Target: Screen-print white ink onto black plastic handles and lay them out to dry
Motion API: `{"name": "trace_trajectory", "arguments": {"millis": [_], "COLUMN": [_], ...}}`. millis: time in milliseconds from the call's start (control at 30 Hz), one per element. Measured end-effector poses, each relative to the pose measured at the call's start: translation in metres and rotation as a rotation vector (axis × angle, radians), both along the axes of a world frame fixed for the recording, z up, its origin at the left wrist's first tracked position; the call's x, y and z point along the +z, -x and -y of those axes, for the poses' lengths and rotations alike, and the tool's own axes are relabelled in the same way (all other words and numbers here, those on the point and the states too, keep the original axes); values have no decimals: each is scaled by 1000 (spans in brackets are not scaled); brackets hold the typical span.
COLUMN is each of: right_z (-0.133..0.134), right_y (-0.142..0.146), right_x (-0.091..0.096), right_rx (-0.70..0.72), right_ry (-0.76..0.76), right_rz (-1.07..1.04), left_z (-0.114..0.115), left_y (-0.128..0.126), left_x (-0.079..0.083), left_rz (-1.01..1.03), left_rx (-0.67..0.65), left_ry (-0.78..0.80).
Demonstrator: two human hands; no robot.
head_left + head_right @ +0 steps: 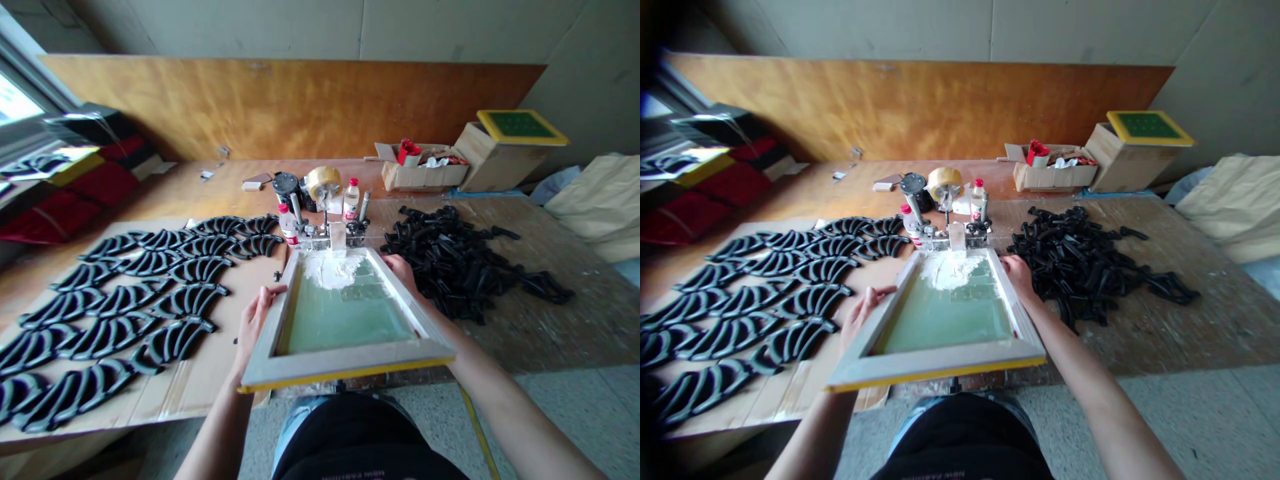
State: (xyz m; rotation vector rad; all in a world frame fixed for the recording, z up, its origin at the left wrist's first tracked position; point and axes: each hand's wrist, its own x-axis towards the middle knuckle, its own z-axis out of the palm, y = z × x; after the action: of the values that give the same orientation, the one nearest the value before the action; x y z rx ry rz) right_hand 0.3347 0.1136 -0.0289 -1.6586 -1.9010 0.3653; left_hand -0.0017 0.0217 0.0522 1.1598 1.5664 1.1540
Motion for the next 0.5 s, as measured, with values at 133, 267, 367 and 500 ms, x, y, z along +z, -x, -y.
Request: {"name": "trace_trajectory", "arguments": {"millis": [133,267,367,500], "right_z": [-30,-47,-38,-1], "right_y": [20,78,98,87], "right_x": [29,37,28,22], "right_rx": [33,249,313,594], "right_ry": [-168,-122,1,-62], "right_rz": [33,244,359,398], "left_z": [22,21,18,18], "left_y": [6,3,4,6], "left_x": [-52,-96,-112,-121], "left_rz": [41,6,-54,-17], "left_rx": [-97,-90,-84,-95], "left_ry": [193,231,205,200]}}
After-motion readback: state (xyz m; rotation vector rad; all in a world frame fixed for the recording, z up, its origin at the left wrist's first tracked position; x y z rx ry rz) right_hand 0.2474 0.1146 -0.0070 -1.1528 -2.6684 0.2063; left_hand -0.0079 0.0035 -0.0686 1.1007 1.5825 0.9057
